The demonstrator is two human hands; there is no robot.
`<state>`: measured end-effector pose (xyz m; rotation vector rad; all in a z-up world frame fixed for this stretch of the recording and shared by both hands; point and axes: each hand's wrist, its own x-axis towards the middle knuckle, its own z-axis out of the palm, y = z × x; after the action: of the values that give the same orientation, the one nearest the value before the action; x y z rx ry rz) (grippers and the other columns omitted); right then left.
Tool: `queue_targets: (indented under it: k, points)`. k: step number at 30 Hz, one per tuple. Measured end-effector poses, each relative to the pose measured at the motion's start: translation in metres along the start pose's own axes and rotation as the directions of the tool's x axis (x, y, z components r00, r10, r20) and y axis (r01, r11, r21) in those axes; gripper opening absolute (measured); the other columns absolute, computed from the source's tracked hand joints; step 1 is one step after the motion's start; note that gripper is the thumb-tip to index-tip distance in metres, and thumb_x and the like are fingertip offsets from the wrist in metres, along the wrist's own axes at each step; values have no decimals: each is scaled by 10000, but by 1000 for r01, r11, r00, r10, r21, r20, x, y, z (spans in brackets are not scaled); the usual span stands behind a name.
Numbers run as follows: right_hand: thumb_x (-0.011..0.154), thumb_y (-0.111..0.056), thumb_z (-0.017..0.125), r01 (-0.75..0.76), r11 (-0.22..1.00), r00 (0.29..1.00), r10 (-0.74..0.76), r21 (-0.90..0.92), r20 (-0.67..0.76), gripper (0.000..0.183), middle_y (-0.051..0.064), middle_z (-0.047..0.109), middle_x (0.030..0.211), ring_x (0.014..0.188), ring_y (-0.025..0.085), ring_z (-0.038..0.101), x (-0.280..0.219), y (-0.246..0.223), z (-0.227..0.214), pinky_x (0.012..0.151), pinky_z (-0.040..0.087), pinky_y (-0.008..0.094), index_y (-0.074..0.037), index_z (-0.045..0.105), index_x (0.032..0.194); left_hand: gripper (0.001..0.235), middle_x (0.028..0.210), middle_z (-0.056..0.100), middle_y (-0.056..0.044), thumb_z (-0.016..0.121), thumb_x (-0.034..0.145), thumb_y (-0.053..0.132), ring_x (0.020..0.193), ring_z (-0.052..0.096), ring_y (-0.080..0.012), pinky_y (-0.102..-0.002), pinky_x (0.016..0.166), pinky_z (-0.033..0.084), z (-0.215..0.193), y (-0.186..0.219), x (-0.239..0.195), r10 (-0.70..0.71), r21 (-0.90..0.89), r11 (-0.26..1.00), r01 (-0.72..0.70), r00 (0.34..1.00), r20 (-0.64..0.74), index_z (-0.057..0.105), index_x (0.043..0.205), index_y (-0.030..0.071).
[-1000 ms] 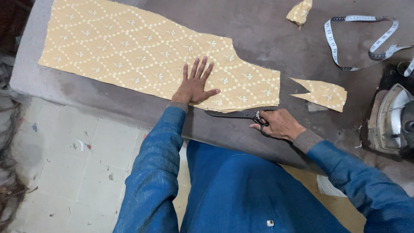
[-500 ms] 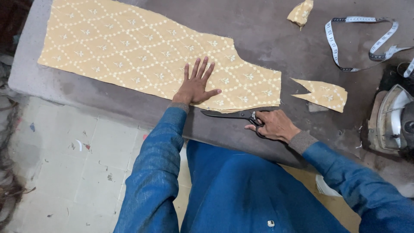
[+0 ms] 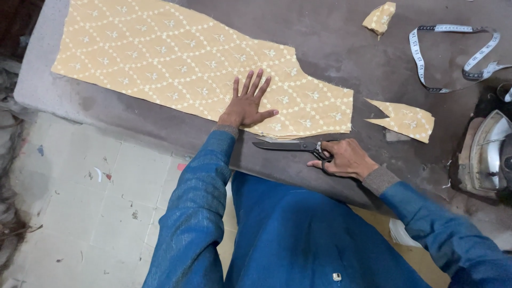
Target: Cutting patterned yellow fabric into garment pieces using tailor scissors on a professional cutting table.
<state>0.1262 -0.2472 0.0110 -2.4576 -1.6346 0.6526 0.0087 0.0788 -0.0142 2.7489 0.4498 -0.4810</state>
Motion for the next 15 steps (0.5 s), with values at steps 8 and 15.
queue_targets:
  k: [8,15]
  points:
    - [762,-722,686,-139,990,990,139,5,-14,527,54,669,607,678,266,733,-35,14,-16,653,536,373,-230,509,697,1050,1749,-134,-6,336,896,900,1600,-118,-285,-596,1288,-95,-11,5,-14,29,-42,999,-29,1000,2,-6,1683,295]
    - [772,-668,724,-176,984,984,176,16,-19,511,104,685,617,688,266,740,-43,20,-30,650,537,353,-191,553,707,695,1395,484,-9,641,755,686,1389,429,-216,-477,1167,320,31,5,-39,222,7,974,-225,960,-171,555,1354,343]
